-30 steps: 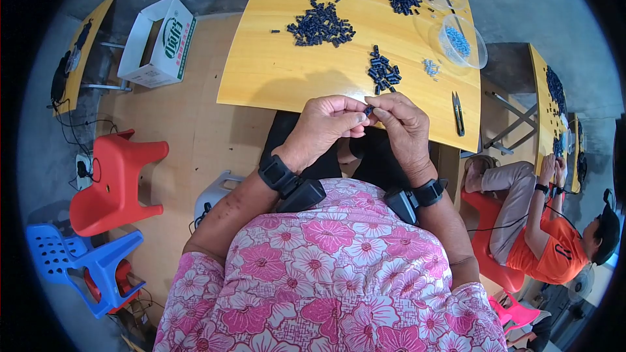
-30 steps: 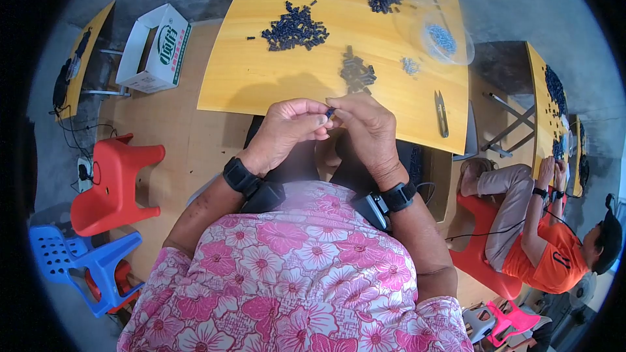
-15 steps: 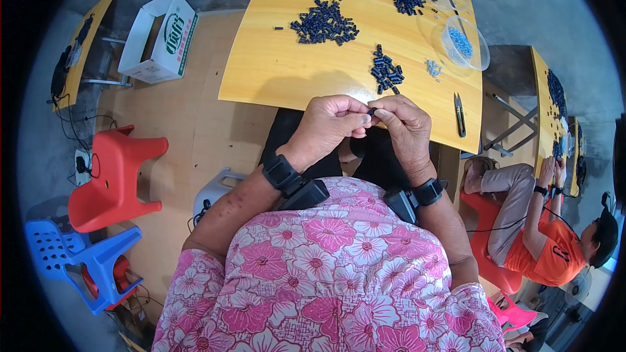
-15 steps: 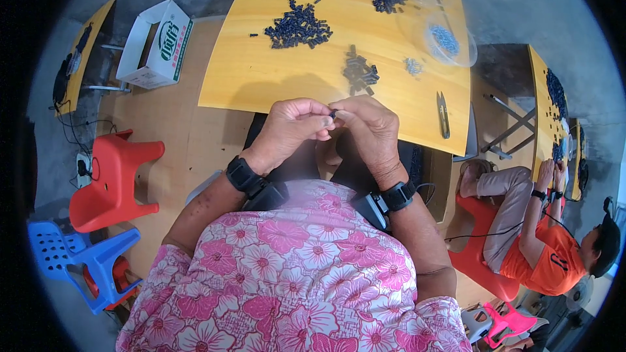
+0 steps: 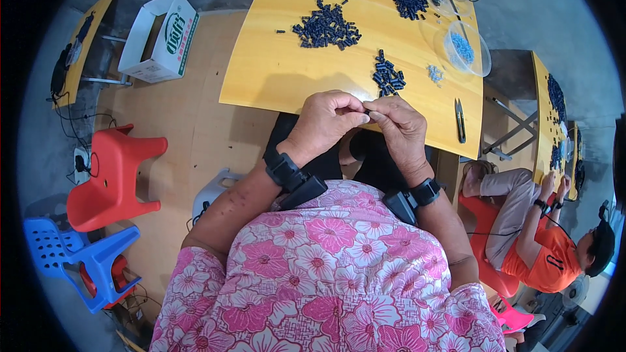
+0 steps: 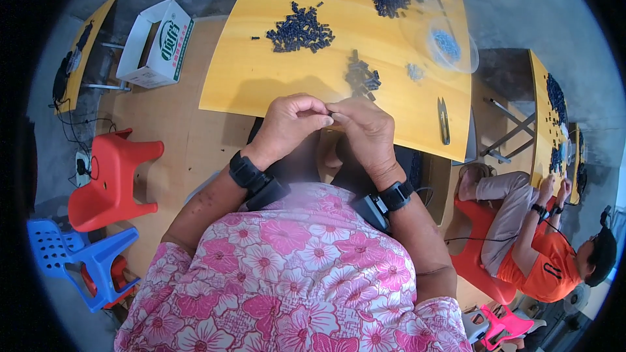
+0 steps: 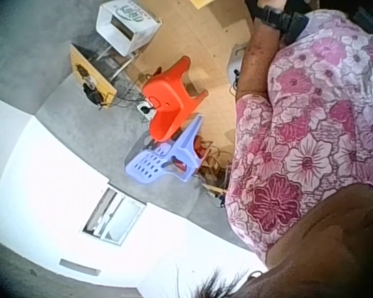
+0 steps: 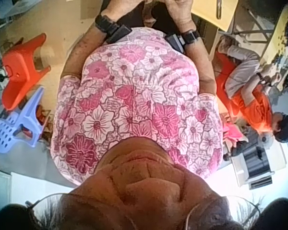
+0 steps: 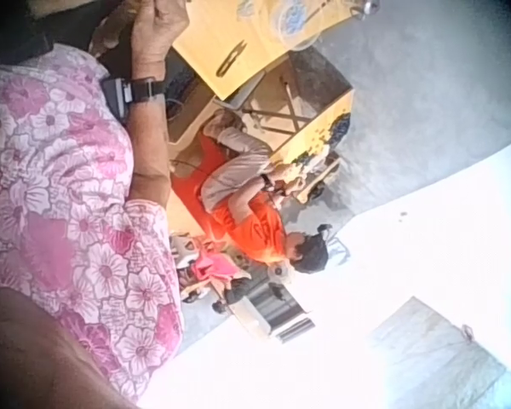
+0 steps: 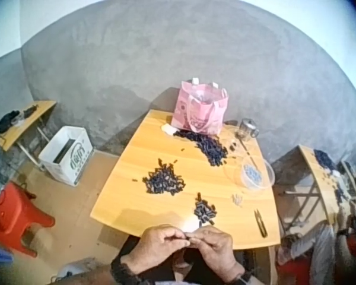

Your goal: Assembling small black plastic nozzle or valve components by inserting white seals and connecting parts at a manufacturing workstation.

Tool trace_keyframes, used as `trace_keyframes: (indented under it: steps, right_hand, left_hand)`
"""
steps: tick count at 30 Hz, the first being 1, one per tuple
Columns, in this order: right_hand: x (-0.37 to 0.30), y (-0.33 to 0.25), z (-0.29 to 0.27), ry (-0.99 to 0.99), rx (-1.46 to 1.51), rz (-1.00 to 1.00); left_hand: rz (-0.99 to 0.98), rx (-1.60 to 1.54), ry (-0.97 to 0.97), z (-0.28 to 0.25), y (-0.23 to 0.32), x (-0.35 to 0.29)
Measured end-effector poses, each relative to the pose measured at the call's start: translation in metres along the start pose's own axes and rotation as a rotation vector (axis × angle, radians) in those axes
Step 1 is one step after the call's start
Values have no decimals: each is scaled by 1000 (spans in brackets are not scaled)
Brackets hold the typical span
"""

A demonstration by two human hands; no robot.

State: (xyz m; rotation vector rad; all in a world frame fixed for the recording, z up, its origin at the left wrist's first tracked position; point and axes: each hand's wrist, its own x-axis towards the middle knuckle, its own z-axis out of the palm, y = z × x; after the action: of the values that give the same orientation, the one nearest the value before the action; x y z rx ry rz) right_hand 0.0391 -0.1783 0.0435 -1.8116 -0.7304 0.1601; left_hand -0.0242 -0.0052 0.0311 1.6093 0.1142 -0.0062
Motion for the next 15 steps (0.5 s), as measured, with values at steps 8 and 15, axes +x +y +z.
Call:
trace_keyframes:
  steps: [8,15]
  right_hand:
    - [30,5,3,51,209,201]
    - [70,-2,46,27,98,-61]
  left_hand:
    - [54,250,93,-12,-13,15]
    - [338,620,169,-15,-30,24]
